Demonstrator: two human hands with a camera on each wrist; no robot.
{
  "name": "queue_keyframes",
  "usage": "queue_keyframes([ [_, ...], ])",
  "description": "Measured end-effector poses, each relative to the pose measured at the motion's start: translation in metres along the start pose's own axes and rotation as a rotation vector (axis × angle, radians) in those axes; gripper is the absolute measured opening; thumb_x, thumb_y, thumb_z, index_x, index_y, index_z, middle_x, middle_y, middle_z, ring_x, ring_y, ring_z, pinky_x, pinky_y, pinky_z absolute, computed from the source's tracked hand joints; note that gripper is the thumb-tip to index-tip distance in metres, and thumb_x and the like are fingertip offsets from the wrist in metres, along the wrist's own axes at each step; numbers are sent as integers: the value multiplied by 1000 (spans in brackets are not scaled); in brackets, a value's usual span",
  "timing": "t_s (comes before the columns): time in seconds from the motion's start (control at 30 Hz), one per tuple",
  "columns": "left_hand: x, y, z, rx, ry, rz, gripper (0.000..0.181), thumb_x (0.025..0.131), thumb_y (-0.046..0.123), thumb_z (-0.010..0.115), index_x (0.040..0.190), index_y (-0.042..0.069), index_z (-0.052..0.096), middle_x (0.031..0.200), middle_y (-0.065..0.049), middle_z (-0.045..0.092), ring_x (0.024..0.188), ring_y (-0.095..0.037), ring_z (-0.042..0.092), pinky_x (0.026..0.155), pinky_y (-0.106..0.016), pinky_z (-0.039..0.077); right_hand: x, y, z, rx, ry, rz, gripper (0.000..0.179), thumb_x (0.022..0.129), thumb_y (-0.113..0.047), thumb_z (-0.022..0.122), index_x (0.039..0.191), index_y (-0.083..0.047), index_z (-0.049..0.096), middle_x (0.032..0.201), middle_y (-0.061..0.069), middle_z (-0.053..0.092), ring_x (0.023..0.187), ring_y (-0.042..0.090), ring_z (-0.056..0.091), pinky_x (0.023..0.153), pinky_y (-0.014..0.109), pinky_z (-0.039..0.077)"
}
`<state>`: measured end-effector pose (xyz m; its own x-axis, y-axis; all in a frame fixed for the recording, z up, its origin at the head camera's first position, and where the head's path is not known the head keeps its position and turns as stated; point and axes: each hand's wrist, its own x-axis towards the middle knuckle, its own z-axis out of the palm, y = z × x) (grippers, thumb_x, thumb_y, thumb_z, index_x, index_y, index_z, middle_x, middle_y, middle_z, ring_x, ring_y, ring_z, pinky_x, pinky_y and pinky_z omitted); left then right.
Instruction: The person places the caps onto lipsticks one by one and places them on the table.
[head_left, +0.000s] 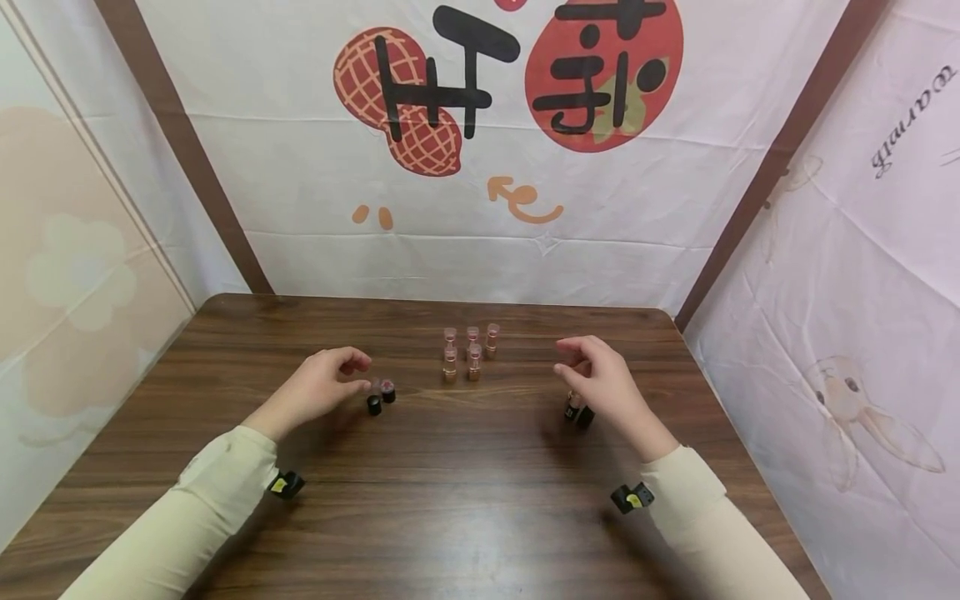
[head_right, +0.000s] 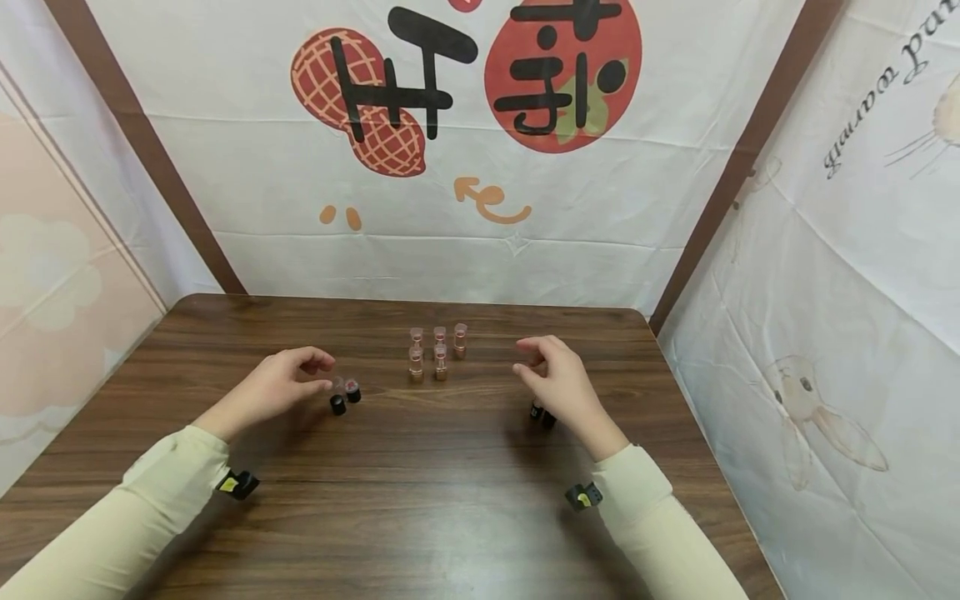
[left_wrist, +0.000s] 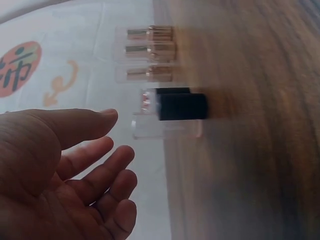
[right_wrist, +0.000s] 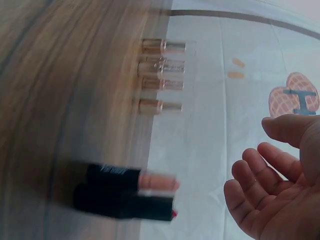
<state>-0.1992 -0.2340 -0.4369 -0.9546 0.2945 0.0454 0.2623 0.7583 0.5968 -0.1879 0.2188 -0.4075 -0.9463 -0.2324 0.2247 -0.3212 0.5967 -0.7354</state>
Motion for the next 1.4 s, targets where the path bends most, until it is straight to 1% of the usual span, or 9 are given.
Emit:
queue_keyframes([
  [0.07,0,-5,3,11,8,-7,36,98,20,72,129,4,64,126,-15,68,118,-37,61,100,-57,48,-5,5,-3,16,4,15,37,98,-23,73,133,-17,63,126,8,63,89,22,68,71,35,59],
  [0.13,-1,-8,7,17,18,-13,37,98,21,72,129,2,64,124,-16,69,116,-37,62,98,-56,49,-9,11,-4,-3,20,16,37,97,-23,73,132,-16,64,125,7,63,90,20,68,74,31,57],
  [0.27,-5,-10,14,17,35,-43,36,97,23,72,125,1,64,119,-15,70,111,-34,65,94,-53,52,-16,21,-7,-28,46,29,35,96,-18,74,131,-13,66,121,8,65,92,21,68,74,29,57],
  [0.43,-14,-11,18,15,13,-100,33,94,25,76,117,3,65,111,-13,70,102,-28,66,87,-48,54,-25,31,-10,-33,65,57,34,95,-16,75,128,-11,67,122,9,67,96,22,67,74,27,57],
  [0.6,-18,-13,24,28,3,-122,35,90,29,79,110,3,67,102,-10,70,92,-23,65,81,-42,52,-31,36,-12,-45,78,85,33,95,-17,75,126,-10,68,118,10,67,94,21,66,74,27,57],
  [0.8,-18,-9,33,37,10,-174,41,87,39,82,103,5,67,97,-6,69,85,-20,62,78,-40,51,-35,39,-13,-88,88,107,35,94,-16,77,126,-6,68,114,10,68,97,23,67,78,31,57],
  [1.07,-15,-2,44,81,29,-272,53,84,52,81,102,5,65,96,-6,68,83,-21,60,78,-43,51,-39,45,-10,-118,81,166,40,91,-19,80,126,-4,67,122,13,68,101,28,70,85,42,58],
  [1.23,-14,-1,46,95,50,-286,51,82,54,82,96,7,66,93,-4,68,81,-21,60,75,-42,51,-40,50,-7,-154,43,236,45,90,-26,81,126,-3,66,121,14,69,105,29,69,89,46,56],
  [1.4,-13,2,47,94,63,-286,47,81,51,83,91,9,65,90,-3,66,77,-21,58,71,-39,49,-41,54,-3,-170,19,284,45,87,-27,83,123,-5,67,114,10,70,101,24,69,87,44,55],
])
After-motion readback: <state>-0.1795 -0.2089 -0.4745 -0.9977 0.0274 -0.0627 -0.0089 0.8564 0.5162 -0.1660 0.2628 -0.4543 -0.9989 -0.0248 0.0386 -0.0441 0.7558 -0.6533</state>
